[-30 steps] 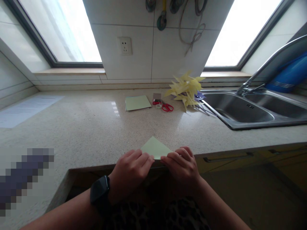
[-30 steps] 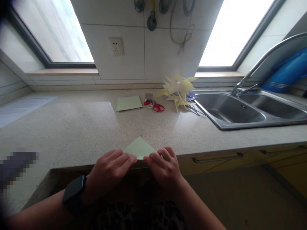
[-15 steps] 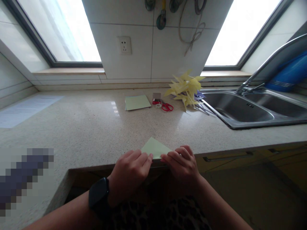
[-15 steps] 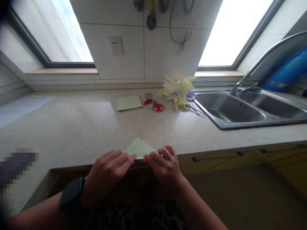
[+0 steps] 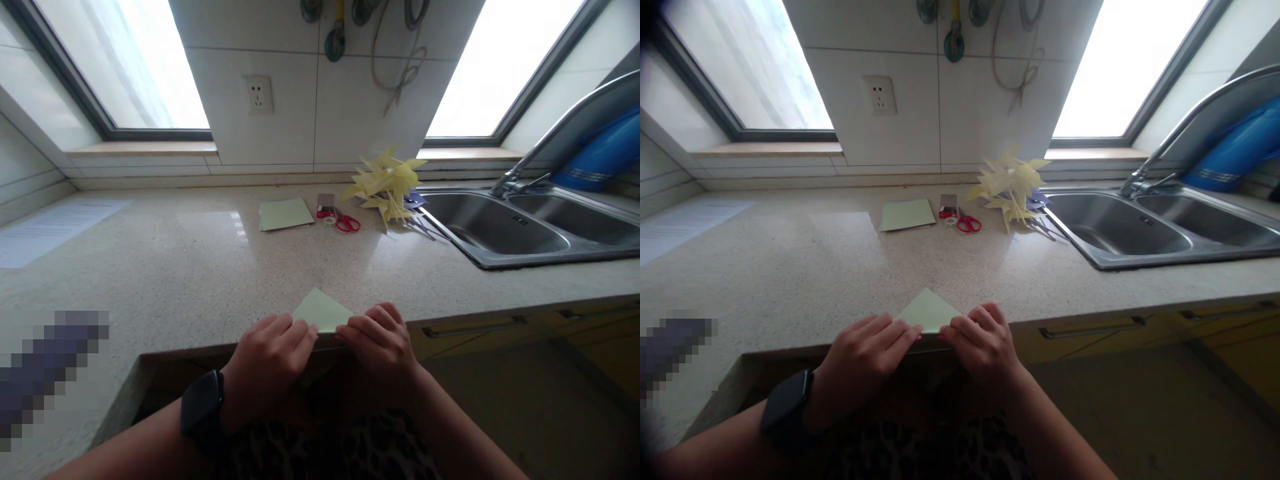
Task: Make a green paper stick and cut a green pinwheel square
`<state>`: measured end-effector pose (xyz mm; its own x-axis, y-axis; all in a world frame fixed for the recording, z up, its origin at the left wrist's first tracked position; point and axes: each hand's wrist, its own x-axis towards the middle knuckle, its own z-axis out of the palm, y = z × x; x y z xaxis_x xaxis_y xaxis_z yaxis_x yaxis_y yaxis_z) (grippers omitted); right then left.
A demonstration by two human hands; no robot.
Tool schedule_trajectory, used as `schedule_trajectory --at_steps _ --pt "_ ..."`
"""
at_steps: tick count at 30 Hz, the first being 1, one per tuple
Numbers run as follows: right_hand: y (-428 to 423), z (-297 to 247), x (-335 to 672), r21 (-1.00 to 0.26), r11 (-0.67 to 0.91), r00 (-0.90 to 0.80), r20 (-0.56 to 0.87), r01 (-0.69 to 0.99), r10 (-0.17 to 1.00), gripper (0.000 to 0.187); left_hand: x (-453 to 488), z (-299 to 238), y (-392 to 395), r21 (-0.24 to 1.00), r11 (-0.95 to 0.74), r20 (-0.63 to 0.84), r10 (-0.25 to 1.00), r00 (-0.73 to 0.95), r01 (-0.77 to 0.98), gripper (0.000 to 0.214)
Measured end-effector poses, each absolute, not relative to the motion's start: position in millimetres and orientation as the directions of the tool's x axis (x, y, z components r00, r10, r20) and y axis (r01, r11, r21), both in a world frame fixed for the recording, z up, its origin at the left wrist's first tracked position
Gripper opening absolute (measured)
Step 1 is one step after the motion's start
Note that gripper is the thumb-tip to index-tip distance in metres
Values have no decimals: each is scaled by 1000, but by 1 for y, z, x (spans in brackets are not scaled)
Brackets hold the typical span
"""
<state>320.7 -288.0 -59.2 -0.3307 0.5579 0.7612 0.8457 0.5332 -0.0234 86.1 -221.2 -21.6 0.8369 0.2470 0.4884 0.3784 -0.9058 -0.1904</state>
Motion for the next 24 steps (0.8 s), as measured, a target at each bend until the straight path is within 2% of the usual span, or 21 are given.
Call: schedule_trajectory --at_steps 9,19,24 --pt "-287 -61 316 -48 512 -292 773 858 563 13 91 -17 -231 -260 -877 494 240 836 405 10" --pt "-287 -63 318 -10 512 -316 776 859 546 16 90 -20 -229 -227 -879 473 278 836 420 10" --pt "-288 -63 319 -27 519 -317 764 854 562 18 88 -20 -227 -179 -895 460 292 839 409 22"
